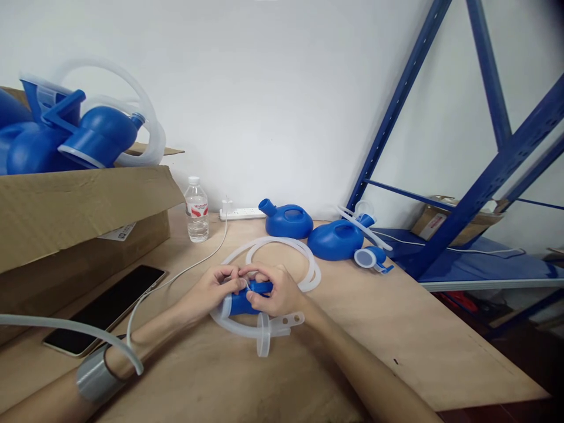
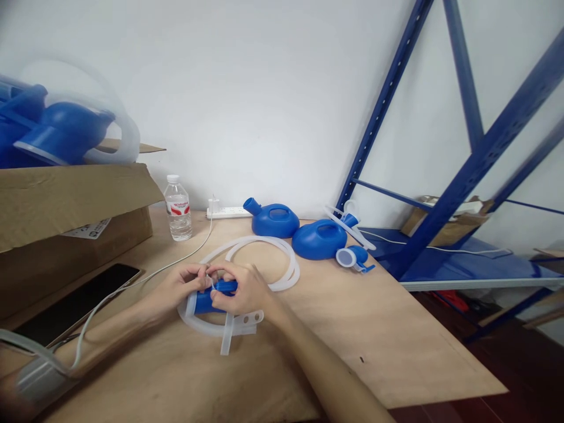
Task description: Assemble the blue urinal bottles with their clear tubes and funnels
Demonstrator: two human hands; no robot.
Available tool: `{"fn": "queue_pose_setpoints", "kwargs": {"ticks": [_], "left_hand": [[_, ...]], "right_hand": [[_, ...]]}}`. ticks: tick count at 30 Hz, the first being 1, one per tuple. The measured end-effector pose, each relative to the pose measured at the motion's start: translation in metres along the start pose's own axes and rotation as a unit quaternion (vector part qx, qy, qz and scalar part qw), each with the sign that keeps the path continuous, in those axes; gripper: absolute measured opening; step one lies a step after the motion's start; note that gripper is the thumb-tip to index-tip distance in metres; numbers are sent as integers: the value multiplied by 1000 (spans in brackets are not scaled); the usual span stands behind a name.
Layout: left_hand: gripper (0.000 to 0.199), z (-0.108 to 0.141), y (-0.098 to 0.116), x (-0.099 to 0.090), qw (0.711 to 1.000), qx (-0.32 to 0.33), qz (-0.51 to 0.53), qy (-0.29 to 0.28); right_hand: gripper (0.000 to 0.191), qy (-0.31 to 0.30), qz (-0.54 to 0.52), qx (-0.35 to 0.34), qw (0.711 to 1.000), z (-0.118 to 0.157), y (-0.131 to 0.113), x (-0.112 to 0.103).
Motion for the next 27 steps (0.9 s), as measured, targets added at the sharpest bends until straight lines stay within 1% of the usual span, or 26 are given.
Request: {"fn": "queue_pose_setpoints", "kwargs": {"ticks": [4, 7, 9, 11, 14, 16, 18, 20, 22, 24, 27], "left_hand": [[47, 3, 2, 4, 999, -6, 16, -29], [49, 3, 8, 6, 998, 33, -29, -40], [48, 3, 12, 6, 994, 70, -70, -36], [47, 3, 14, 5, 990, 92, -104, -34], [38, 2, 13, 1, 985, 110, -134, -23], [33, 3, 12, -3, 980, 130, -151, -16], [48, 5, 9, -7, 969, 152, -192, -15], [60, 5, 7, -9, 955, 161, -249, -20], [60, 3, 5, -12, 946, 158, -283, -7], [61, -1, 4, -16, 948, 147, -282, 20], [67, -10, 3, -23, 954, 144, -260, 49]], "right_hand": [[42, -2, -11, 9, 1000, 1, 0, 0], [42, 3, -9, 10, 1000, 2, -1, 0], [43, 4, -8, 14, 1000, 3, -1, 0], [43, 6, -21, 24, 999, 3, -1, 0], [40, 22, -65, 61, 996, 3, 4, -2], [36, 46, -95, 98, 990, 2, 11, -5], [34, 82, -108, 117, 984, 0, 17, -11], [31, 113, -104, 107, 982, -2, 21, -16], [28, 132, -82, 88, 984, -4, 24, -20], [28, 146, -72, 83, 983, -4, 29, -23], [31, 151, -108, 101, 977, -5, 36, -29]]}}
Point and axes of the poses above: each hand's wrist, its own z-axis away from the middle knuckle, its own x-axis out of the palm, y = z × x, the point moved 4 cm from there along -z, towards the middle knuckle, and after that the axes turned 14 degrees about z, right-handed, at the moved point
